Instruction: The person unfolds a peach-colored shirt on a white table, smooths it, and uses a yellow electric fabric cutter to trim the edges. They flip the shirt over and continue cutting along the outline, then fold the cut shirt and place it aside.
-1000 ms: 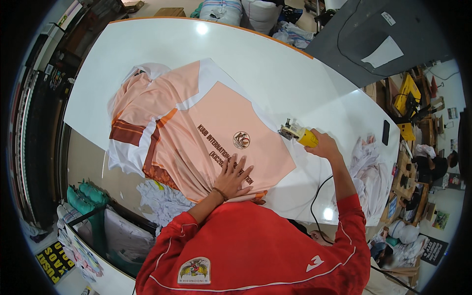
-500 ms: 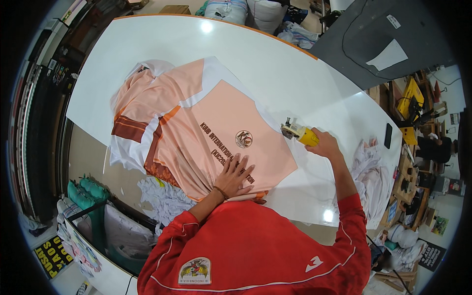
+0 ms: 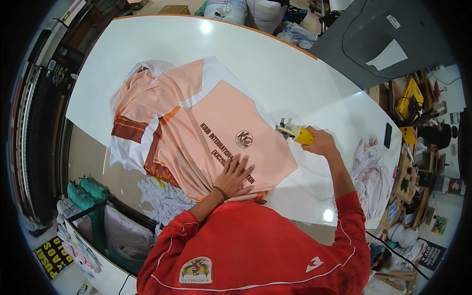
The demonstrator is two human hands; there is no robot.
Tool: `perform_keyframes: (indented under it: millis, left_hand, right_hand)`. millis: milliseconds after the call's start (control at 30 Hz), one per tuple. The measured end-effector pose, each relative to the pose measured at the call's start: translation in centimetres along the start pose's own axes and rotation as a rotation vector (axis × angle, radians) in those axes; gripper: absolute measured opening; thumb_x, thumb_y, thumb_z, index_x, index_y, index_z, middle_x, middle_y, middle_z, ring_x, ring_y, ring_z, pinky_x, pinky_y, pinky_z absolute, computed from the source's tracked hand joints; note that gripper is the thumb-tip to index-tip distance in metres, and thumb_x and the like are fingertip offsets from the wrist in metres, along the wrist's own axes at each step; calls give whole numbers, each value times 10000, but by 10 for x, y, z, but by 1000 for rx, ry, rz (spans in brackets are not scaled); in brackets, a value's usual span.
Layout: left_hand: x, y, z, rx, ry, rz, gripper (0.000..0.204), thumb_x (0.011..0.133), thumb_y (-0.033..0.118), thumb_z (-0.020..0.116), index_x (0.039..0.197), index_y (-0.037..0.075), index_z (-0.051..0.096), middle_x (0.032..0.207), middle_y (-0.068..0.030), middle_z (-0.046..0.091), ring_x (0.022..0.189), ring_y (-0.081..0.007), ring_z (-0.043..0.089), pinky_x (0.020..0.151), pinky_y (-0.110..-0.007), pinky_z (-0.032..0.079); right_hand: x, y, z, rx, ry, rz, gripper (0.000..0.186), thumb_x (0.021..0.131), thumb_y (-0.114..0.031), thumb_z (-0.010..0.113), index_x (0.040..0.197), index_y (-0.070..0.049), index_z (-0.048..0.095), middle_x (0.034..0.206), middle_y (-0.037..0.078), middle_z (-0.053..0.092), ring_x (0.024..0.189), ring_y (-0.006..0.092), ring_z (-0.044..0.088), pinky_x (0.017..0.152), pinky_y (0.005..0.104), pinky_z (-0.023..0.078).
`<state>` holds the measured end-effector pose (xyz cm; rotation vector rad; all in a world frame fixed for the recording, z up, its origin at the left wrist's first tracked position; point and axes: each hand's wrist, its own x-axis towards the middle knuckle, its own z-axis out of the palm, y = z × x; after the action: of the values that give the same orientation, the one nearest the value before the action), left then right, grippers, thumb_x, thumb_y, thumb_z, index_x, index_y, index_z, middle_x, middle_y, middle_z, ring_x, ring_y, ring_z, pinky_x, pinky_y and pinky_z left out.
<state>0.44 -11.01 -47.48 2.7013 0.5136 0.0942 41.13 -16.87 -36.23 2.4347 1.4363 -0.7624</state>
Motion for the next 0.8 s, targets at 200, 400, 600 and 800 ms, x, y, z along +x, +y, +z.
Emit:
perform_keyframes:
  millis: [200,400,600,800]
  left_hand:
    - [0,0,-1,-8,4,5,800,1009,672,518,1644,191,453,1753,-219,282,1618,-484,225,1303,-649,184]
    - [0,-1,-2,-28,26,10,787,1002,656,541,1622,175,478,1740,-224,307,1608,-493,244,1294,-653,205]
    - [1,-1,-4,-63,44,12,766,990,631,576,1587,156,516,1711,-230,354,1587,-501,283,1272,-664,242]
    - [1,-2,-4,-51,59,20,776,983,634,592,1588,155,512,1705,-228,366,1581,-498,301,1273,-661,250]
  right_hand:
    - [2,-22,6,24,-6,61,737,777,-502,780,1434,-232,584,1164,135,752,1079,357,748,909,512,598]
    - [8,-41,10,57,6,82,786,761,-504,775,1459,-208,566,1140,149,761,1066,365,758,897,508,608]
    - [15,-65,9,101,26,115,854,755,-513,760,1525,-235,515,1176,168,749,1098,382,748,917,511,605]
    - [24,-92,0,167,7,172,878,757,-522,751,1550,-256,485,1268,186,710,1161,398,722,953,516,594]
